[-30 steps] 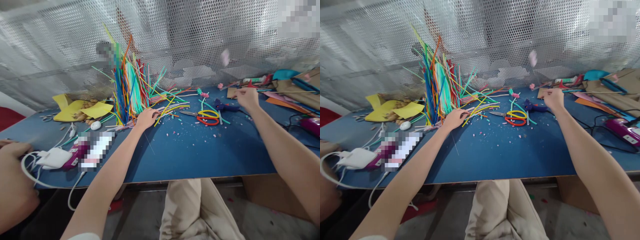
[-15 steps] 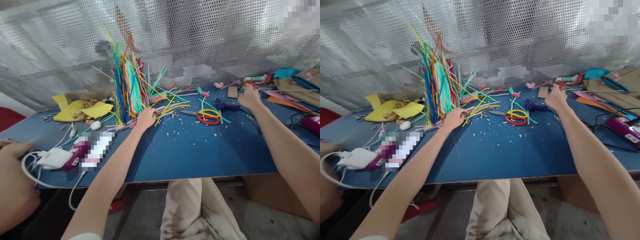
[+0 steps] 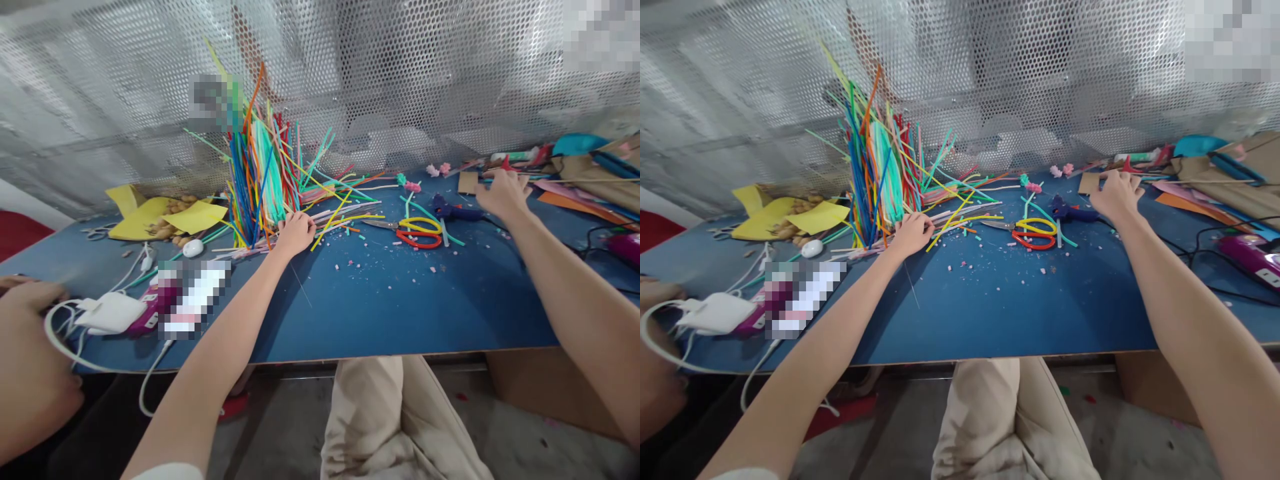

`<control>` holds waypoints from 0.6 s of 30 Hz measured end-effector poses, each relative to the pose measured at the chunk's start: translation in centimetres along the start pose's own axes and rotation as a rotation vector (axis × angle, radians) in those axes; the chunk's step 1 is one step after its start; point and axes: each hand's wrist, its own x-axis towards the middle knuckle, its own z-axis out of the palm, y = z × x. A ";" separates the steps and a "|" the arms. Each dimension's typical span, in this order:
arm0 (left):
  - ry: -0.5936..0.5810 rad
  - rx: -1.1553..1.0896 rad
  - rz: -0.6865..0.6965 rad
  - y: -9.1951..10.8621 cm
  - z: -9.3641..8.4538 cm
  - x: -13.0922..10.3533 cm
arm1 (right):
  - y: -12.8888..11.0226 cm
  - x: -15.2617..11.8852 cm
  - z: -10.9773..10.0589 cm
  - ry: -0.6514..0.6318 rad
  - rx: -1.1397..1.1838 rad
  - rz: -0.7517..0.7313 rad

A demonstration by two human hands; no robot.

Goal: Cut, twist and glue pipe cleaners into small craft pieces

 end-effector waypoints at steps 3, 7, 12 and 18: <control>-0.023 -0.007 0.017 -0.3 0.0 0.1 | 0.1 0.2 0.3 -0.007 0.005 -0.004; -0.052 -0.031 0.012 -0.4 0.2 0.1 | -0.1 0.2 0.8 0.000 0.044 -0.058; -0.007 -0.023 -0.004 0.1 0.2 0.0 | -1.5 -0.7 0.7 0.043 0.093 -0.204; 0.142 -0.043 0.005 0.7 -0.8 -0.2 | -3.8 -2.2 -0.5 0.082 0.101 -0.324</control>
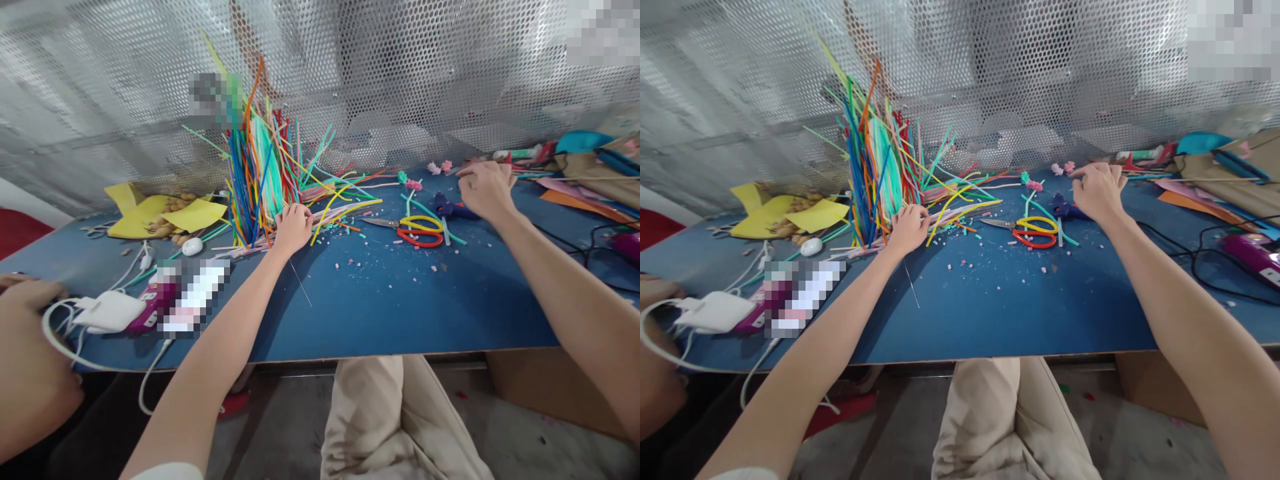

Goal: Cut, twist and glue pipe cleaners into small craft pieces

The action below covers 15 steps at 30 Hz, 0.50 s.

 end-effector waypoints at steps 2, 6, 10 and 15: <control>0.064 -0.010 0.060 0.5 -0.6 -0.1 | -1.0 -0.4 -0.2 0.020 0.002 -0.045; 0.126 0.012 0.162 1.7 -1.6 -0.5 | -3.1 -1.3 -0.5 0.072 0.026 -0.158; 0.110 0.041 0.196 2.6 -2.1 -0.6 | -5.8 -2.4 -0.5 0.077 0.067 -0.290; 0.187 0.017 0.021 1.8 -2.6 -0.2 | -8.6 -3.9 -0.5 0.024 0.143 -0.432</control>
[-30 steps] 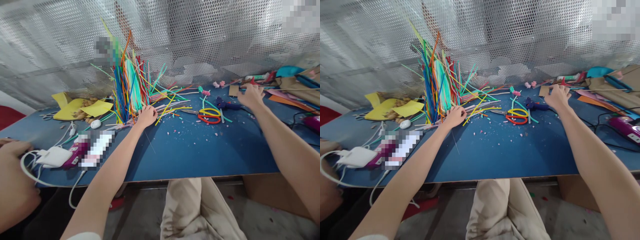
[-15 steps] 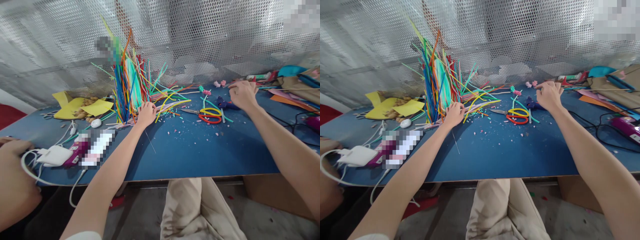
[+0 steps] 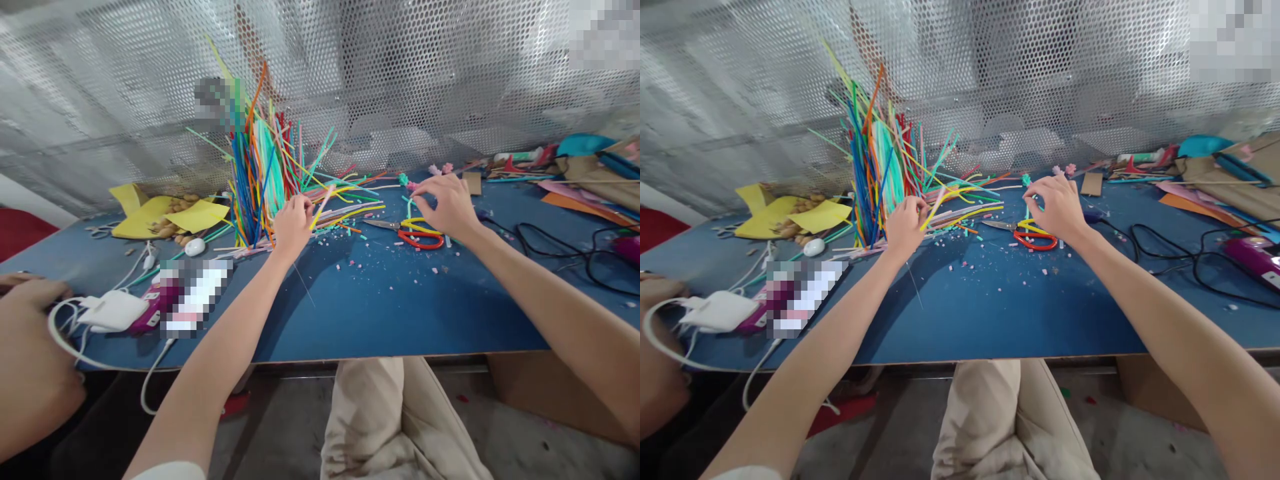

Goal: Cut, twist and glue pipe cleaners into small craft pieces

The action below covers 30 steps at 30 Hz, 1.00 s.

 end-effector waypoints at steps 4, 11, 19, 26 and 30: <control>0.024 0.146 -0.070 -1.6 -0.3 0.4 | -0.6 -0.1 0.3 -0.011 0.021 -0.036; 0.086 0.057 -0.223 -2.3 -0.6 0.4 | 0.7 -0.2 0.6 -0.011 0.022 0.001; 0.166 0.044 -0.275 -2.8 -0.9 0.6 | 0.9 -0.2 0.9 -0.001 0.058 0.005; 0.084 -0.081 0.041 -0.2 -1.2 0.2 | -0.3 -0.4 0.3 -0.017 0.060 -0.054; -0.026 -0.112 0.169 2.7 -0.9 -0.8 | -2.1 -0.6 0.1 -0.057 0.053 -0.141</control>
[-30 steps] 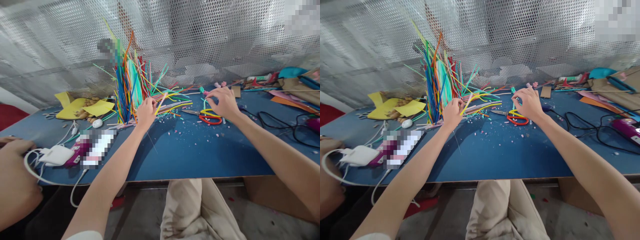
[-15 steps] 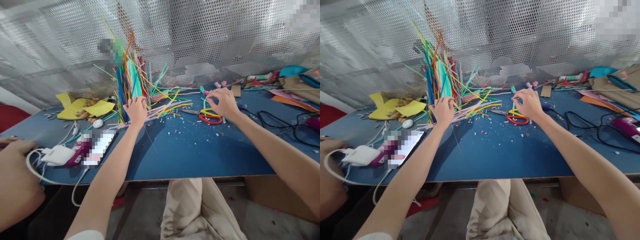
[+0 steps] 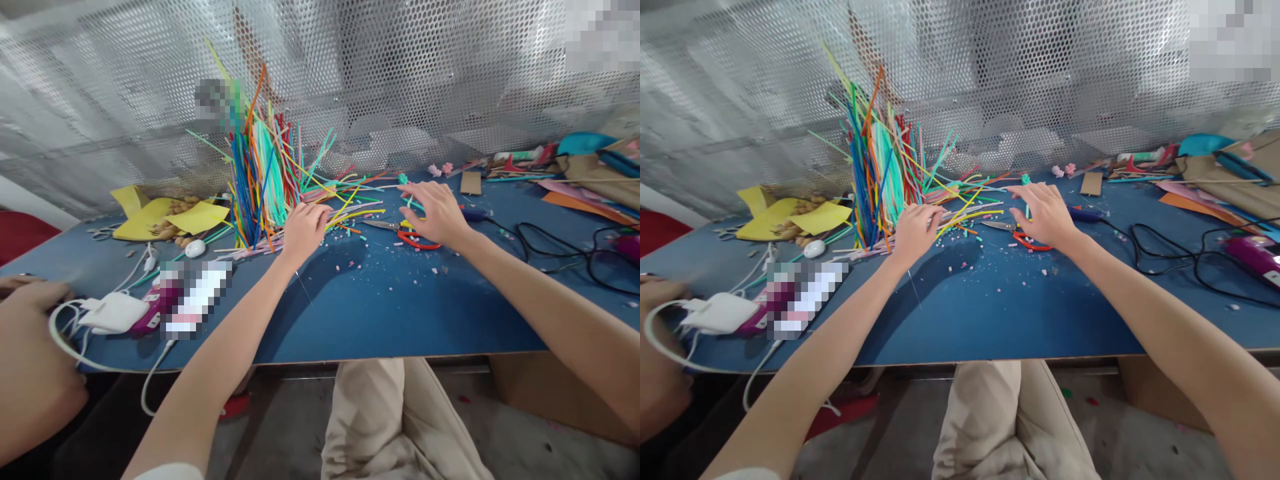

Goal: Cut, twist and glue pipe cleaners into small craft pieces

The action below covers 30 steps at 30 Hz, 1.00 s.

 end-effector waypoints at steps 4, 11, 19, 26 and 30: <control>-0.077 -0.017 0.039 2.0 0.2 -0.4 | -1.3 0.1 0.6 -0.048 -0.031 -0.096; -0.048 -0.012 0.042 2.0 0.1 -0.6 | -0.5 -0.2 1.8 -0.153 0.007 -0.131; 0.036 -0.002 0.164 -0.2 0.4 -0.3 | 1.9 -0.1 1.6 -0.130 -0.085 -0.259; -0.021 0.010 0.161 -2.1 0.3 0.0 | 5.7 -0.3 -0.1 -0.137 -0.209 -0.192; -0.010 0.000 0.118 -2.6 0.3 0.0 | 6.3 -0.2 -0.3 -0.136 -0.202 -0.139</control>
